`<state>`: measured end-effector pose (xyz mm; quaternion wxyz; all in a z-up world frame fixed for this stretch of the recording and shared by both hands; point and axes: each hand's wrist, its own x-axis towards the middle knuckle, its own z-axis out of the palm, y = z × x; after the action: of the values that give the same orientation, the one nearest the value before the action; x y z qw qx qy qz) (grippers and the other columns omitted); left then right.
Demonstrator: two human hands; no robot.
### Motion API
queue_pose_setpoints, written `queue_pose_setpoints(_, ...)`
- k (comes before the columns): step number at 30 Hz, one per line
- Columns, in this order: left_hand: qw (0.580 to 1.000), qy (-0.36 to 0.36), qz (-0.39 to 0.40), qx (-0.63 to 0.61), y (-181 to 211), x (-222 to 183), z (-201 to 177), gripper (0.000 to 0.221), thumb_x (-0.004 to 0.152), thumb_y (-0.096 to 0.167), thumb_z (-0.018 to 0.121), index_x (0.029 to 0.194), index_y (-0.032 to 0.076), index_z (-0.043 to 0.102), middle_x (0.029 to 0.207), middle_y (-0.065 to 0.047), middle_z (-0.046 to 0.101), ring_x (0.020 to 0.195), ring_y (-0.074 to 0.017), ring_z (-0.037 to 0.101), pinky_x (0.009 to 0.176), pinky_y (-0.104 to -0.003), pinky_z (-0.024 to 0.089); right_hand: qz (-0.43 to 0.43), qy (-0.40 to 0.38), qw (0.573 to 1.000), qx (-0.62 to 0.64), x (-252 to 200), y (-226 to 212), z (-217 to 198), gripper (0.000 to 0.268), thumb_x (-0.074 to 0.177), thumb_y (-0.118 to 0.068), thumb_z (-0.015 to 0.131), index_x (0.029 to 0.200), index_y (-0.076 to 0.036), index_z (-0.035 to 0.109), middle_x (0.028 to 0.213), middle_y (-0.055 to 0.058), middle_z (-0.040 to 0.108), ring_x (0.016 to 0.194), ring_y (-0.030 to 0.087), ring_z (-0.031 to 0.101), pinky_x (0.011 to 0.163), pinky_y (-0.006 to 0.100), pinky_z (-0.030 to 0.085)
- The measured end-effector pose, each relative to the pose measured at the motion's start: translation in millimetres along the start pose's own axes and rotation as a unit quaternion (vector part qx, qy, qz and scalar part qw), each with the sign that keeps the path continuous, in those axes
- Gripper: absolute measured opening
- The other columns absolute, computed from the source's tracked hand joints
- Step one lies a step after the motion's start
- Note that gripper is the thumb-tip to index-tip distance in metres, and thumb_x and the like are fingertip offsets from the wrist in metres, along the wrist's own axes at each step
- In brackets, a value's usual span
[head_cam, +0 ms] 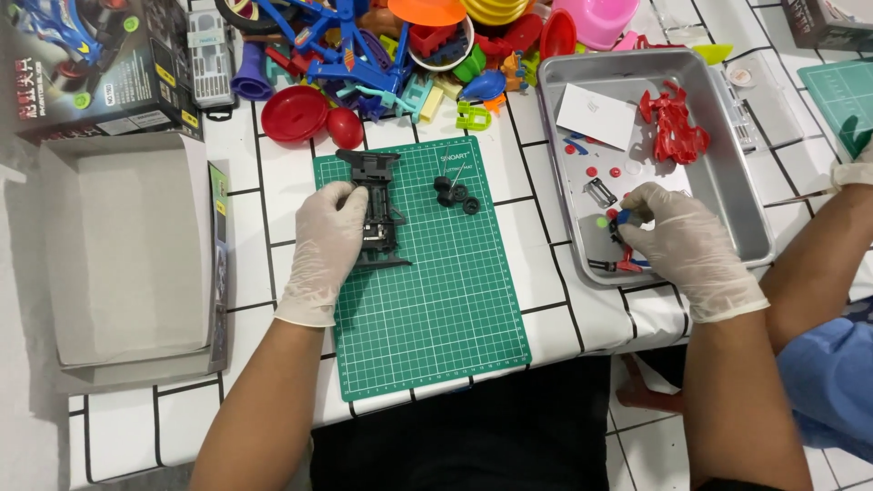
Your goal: Installing a motor and batteries into a toy car chassis on a cutting mat.
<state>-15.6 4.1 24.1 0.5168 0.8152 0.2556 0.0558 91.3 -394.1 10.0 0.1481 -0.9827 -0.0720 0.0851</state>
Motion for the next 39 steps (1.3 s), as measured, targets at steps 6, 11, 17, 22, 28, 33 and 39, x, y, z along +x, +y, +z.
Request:
queue_pose_setpoints(6, 0.996, 0.021, 0.041, 0.071, -1, -1, -2, 0.033, 0.098, 0.029, 0.051, 0.074, 0.009, 0.062, 0.071, -0.002, 0.059, 0.071, -0.0180, 0.052, 0.067, -0.037, 0.041, -0.022, 0.031, 0.999, -0.019, 4, 10, 12, 0.031, 0.081, -0.025, 0.073, 0.110, -0.016, 0.065, 0.097, 0.010, 0.072, 0.090, 0.031, 0.064, 0.076, 0.044, 0.048)
queue_pose_setpoints(11, 0.984, 0.046, 0.097, 0.142, -22, 9, 2, 0.041, 0.096, 0.037, 0.051, 0.102, 0.004, 0.075, 0.097, -0.011, 0.077, 0.090, -0.0309, 0.069, 0.080, -0.046, 0.050, -0.016, 0.016, 0.999, -0.032, 2, -4, 7, 0.035, 0.084, -0.022, 0.071, 0.116, -0.012, 0.061, 0.097, 0.014, 0.071, 0.088, 0.036, 0.065, 0.075, 0.046, 0.049)
queue_pose_setpoints(17, 0.985, 0.044, 0.093, 0.140, -33, 15, 1, 0.033, 0.095, 0.032, 0.058, 0.097, 0.003, 0.073, 0.085, -0.009, 0.074, 0.077, -0.0271, 0.067, 0.071, -0.043, 0.051, -0.012, 0.032, 0.999, -0.012, -2, -7, -1, 0.033, 0.084, -0.016, 0.072, 0.116, -0.011, 0.065, 0.098, 0.010, 0.073, 0.090, 0.032, 0.067, 0.080, 0.044, 0.050)
queue_pose_setpoints(22, 0.982, 0.055, 0.093, 0.154, -38, 19, 2, 0.026, 0.093, 0.029, 0.063, 0.089, 0.005, 0.071, 0.072, -0.008, 0.070, 0.068, -0.0274, 0.065, 0.063, -0.043, 0.049, -0.063, 0.113, 0.990, 0.063, -39, -56, -27, 0.031, 0.087, -0.009, 0.073, 0.119, -0.010, 0.069, 0.095, 0.008, 0.070, 0.083, 0.022, 0.063, 0.079, 0.037, 0.050)
queue_pose_setpoints(28, 0.975, 0.054, 0.050, 0.211, -29, 9, -5, 0.026, 0.090, 0.038, 0.068, 0.094, 0.013, 0.076, 0.088, -0.009, 0.076, 0.094, -0.0348, 0.073, 0.083, -0.048, 0.057, -0.188, -0.030, 0.978, 0.091, -43, -161, 16, 0.042, 0.076, -0.014, 0.080, 0.117, -0.014, 0.072, 0.102, 0.017, 0.077, 0.103, 0.035, 0.073, 0.092, 0.048, 0.057)
queue_pose_setpoints(33, 0.968, 0.060, 0.077, 0.229, -27, 8, -5, 0.024, 0.091, 0.034, 0.069, 0.094, 0.011, 0.074, 0.093, -0.014, 0.074, 0.099, -0.0377, 0.071, 0.085, -0.051, 0.057, -0.284, -0.049, 0.958, 0.008, -17, -183, 53, 0.032, 0.083, -0.007, 0.074, 0.114, -0.011, 0.070, 0.096, 0.011, 0.077, 0.101, 0.028, 0.073, 0.096, 0.041, 0.056)
queue_pose_setpoints(39, 0.940, 0.101, 0.118, 0.303, -34, 10, -4, 0.028, 0.092, 0.040, 0.069, 0.088, 0.013, 0.070, 0.085, -0.005, 0.063, 0.095, -0.0306, 0.068, 0.076, -0.045, 0.058, -0.239, -0.060, 0.950, 0.194, -20, -180, 40, 0.039, 0.081, -0.006, 0.082, 0.119, -0.012, 0.075, 0.107, 0.015, 0.076, 0.103, 0.028, 0.071, 0.098, 0.041, 0.053)
